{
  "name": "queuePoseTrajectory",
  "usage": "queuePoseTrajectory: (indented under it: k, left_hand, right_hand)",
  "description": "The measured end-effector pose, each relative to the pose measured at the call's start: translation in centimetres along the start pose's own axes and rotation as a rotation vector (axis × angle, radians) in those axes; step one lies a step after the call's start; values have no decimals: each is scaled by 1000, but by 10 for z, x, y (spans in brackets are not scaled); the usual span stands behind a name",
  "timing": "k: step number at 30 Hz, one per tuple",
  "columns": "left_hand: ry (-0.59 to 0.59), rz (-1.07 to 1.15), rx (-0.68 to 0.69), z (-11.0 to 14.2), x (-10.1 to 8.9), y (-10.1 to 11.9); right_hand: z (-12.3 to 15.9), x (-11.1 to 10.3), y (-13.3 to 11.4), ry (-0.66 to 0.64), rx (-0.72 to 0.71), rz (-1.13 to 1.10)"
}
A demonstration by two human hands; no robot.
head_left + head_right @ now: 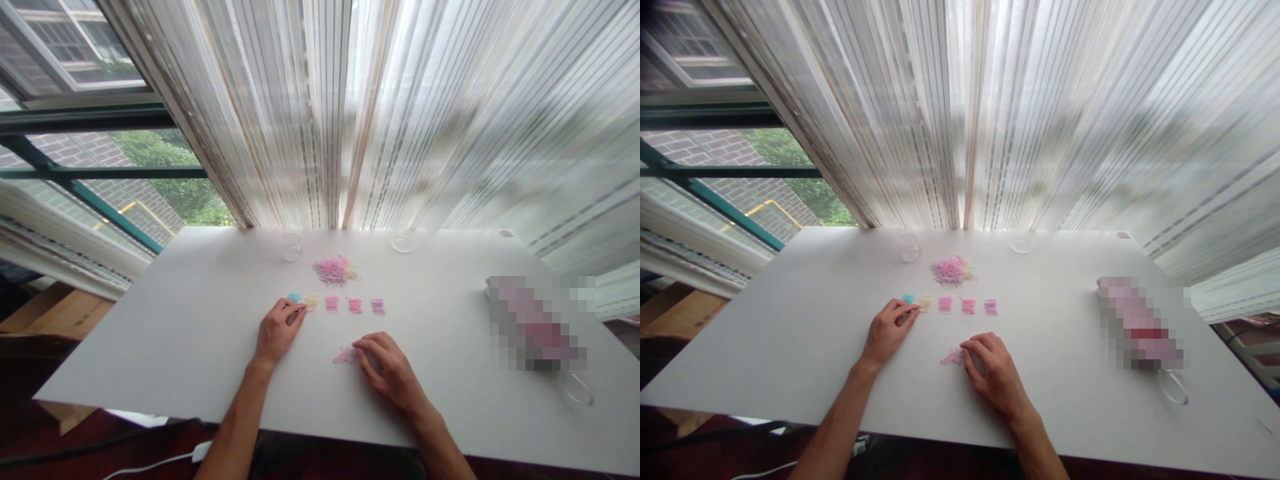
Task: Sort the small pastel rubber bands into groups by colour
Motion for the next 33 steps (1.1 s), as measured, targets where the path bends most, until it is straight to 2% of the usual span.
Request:
queuePoseTrajectory:
  k: [15,23,33]
  left_hand:
    - [-6,-25,4,2,-1,2]
    - [-43,-136,73,5,2,12]
    - [-52,-172,78,5,4,12]
  right_hand:
    - [-2,-2,-1,18,-2,9]
    - [0,1,2,6,5,6]
    - [0,0,1,8,17,-7]
Point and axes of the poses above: each hand's wrist, its own z-axis away from the middle knuckle, its own x-axis out of the palm, y = z × x, the point moved 8 cm from there along -z, towards the middle knuckle, and after that the axes turned 9 degrees about -y, right-handed, at the moved point
